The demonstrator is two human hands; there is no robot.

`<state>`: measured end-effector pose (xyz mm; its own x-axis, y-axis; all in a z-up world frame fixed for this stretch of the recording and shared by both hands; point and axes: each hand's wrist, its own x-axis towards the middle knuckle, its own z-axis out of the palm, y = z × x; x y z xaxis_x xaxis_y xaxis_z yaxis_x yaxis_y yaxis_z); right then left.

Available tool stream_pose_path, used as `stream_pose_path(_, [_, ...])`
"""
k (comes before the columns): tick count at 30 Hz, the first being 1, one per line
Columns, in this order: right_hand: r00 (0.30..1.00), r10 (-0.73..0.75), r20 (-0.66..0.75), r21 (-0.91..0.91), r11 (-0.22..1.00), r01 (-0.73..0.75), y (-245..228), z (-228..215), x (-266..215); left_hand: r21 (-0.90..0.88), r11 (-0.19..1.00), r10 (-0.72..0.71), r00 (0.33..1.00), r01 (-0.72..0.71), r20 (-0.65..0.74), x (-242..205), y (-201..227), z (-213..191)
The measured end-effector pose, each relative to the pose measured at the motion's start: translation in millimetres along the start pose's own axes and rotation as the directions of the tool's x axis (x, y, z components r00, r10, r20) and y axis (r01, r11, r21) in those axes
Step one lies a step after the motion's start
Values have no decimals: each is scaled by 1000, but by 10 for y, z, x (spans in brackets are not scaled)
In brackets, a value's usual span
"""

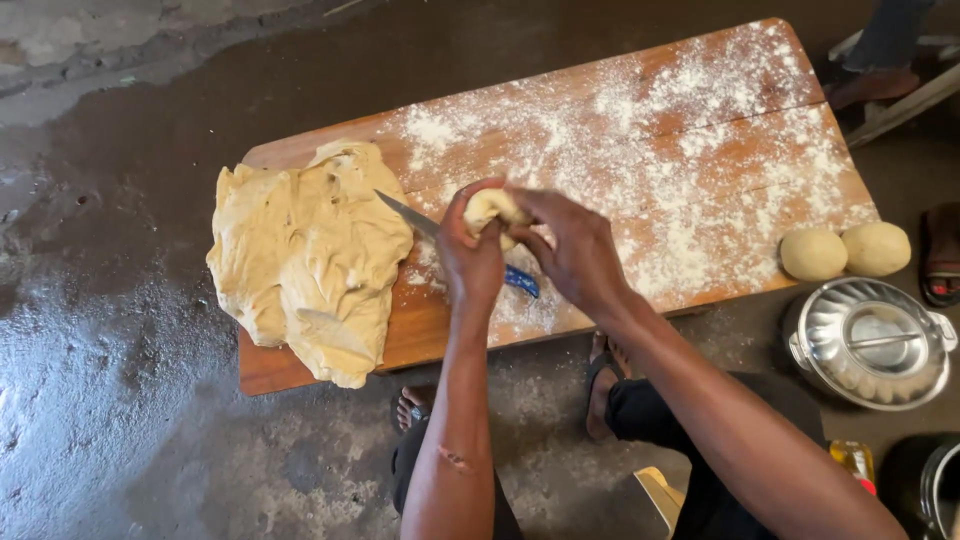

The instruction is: Cutting and shaping dough into balls on a floured wooden board

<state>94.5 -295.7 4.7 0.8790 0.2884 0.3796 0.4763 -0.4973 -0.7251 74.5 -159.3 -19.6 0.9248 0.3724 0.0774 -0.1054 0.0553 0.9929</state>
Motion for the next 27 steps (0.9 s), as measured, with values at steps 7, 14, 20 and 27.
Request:
stream_pose_path(7, [945,296,141,490,809,-326,39,-51,150,-471,882,86,980,9,180,75,-72,-8])
stream_pose_path(14, [970,241,-22,103,966,-238,164,-93,264,-335,942,81,968,4,239,76,-51,50])
stream_pose_path(20, [997,70,16,175,982,-71,-69,-105,81,-88,991,105,991,-98,79,168,-93,-147])
stream_pose_path(27, [927,351,128,389,843,-373,145,114,174,-589,806,37,989,57,146,66,-336,61])
